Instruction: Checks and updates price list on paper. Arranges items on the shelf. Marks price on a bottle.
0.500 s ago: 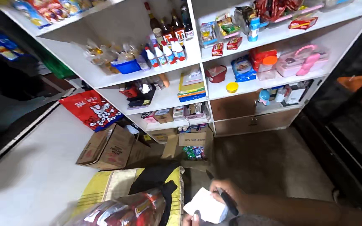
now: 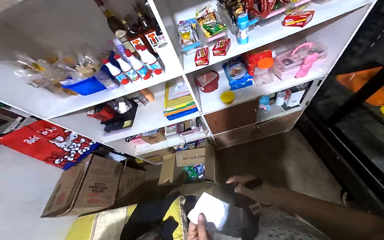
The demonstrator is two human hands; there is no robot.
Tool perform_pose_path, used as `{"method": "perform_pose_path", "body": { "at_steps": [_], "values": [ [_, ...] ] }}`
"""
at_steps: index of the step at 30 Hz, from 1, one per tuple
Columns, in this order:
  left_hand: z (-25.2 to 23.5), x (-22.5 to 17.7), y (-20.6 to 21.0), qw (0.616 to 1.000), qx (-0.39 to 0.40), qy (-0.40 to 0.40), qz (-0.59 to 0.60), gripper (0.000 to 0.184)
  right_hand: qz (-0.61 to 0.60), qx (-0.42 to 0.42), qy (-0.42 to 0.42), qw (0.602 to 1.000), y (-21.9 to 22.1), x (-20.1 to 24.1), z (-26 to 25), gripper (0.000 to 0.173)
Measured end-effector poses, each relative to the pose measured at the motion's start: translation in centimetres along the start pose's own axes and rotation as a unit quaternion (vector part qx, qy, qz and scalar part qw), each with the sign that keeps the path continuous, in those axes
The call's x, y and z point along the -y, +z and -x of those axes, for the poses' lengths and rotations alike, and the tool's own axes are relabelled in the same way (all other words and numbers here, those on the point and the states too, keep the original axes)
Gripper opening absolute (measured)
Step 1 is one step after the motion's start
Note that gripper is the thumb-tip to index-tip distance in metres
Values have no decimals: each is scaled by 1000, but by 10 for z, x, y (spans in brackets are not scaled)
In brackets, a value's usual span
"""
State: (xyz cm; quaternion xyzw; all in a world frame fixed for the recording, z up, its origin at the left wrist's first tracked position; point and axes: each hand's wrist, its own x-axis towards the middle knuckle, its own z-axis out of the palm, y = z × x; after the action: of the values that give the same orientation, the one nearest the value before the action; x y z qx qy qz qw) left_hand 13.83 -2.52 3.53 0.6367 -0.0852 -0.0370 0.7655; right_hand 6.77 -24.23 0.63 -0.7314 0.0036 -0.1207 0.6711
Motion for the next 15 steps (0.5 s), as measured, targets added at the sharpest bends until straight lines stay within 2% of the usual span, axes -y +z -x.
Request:
{"method": "perform_pose_path", "body": {
  "at_steps": [2,5,10,15],
  "values": [
    [-9,2,22,1000,17,-1,-13,29,-8,-43,26,999,-22,-1,-15,41],
    [-29,6,54,1000,-11,-17,8,28,0,-102,46,994,-52,-4,-42,34],
    [-58,10,79,999,3,-30,19,32,2,-150,2,989,-85,-34,-68,35],
    [-98,13,74,999,-13,-35,-18,30,8,-151,145,978,-98,-28,-94,25]
  ]
}}
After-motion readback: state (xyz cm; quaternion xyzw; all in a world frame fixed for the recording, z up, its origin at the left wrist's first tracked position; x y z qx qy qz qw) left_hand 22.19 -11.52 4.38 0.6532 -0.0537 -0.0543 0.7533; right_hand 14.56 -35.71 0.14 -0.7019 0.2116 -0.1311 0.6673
